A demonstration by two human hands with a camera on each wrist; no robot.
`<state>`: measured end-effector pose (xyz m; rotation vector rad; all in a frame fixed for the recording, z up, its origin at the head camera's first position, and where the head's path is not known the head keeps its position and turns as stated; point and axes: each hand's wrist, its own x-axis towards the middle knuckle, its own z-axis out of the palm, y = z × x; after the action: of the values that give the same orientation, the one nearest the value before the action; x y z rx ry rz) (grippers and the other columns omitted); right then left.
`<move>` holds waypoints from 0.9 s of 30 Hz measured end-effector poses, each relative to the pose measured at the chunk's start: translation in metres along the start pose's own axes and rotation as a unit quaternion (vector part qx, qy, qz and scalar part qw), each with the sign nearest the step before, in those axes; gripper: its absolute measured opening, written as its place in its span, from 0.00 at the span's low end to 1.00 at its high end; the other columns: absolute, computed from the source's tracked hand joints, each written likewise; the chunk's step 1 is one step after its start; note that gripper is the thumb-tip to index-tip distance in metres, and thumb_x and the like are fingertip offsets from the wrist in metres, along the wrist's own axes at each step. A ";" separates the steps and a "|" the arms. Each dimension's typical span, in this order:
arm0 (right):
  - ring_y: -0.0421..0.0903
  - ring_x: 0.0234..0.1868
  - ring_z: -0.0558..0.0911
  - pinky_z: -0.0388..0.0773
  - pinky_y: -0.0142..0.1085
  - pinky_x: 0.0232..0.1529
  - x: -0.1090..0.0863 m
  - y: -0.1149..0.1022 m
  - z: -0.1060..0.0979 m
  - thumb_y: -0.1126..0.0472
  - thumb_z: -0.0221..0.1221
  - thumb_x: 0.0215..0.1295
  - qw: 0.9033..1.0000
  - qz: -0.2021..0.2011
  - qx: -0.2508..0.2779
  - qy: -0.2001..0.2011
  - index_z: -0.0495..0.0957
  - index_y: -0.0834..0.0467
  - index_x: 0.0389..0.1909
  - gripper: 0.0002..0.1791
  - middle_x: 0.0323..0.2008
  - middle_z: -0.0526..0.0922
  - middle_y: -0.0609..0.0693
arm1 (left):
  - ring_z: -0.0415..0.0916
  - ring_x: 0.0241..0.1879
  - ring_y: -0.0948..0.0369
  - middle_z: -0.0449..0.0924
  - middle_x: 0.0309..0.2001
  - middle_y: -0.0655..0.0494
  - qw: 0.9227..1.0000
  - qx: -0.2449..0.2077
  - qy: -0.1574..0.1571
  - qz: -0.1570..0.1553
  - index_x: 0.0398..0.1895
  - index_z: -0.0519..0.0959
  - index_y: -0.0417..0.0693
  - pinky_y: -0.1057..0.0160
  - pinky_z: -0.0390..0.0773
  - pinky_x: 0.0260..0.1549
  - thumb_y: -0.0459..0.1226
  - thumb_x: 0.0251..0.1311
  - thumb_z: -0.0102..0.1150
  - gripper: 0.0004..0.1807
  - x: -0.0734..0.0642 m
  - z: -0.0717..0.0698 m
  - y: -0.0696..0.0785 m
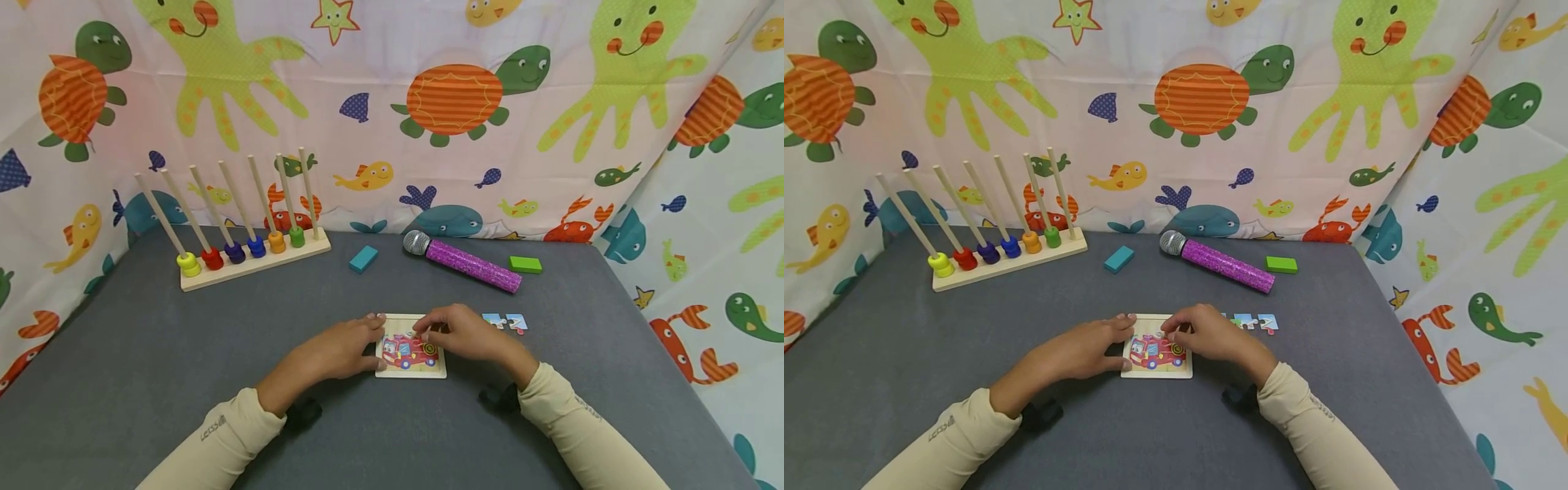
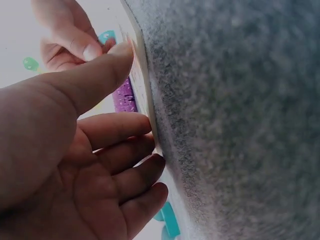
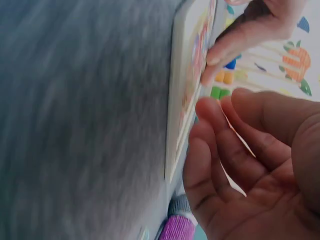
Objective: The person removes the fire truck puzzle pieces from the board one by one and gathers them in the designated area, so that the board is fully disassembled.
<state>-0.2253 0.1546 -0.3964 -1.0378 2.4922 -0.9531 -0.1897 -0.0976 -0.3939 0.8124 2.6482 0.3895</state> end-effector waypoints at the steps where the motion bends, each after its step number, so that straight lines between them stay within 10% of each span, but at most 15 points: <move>1: 0.41 0.36 0.78 0.77 0.34 0.37 0.002 -0.002 0.002 0.66 0.58 0.67 1.000 -0.002 0.003 0.000 0.84 0.60 0.47 0.11 0.42 0.85 0.47 | 0.53 0.72 0.52 0.57 0.73 0.49 1.000 0.003 0.000 -0.002 0.69 0.69 0.43 0.47 0.58 0.65 0.50 0.63 0.62 0.35 0.000 0.000 0.000; 27: 0.42 0.38 0.78 0.77 0.33 0.40 0.025 -0.020 0.014 0.66 0.58 0.67 0.999 0.016 0.029 -0.035 0.84 0.59 0.48 0.12 0.43 0.85 0.48 | 0.60 0.69 0.52 0.62 0.71 0.47 0.999 0.033 0.012 0.006 0.65 0.72 0.41 0.48 0.66 0.61 0.50 0.61 0.64 0.34 0.002 -0.001 0.000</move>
<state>-0.2257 0.1197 -0.3939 -0.9941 2.4018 -0.9566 -0.1918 -0.0961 -0.3936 0.8488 2.6923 0.3169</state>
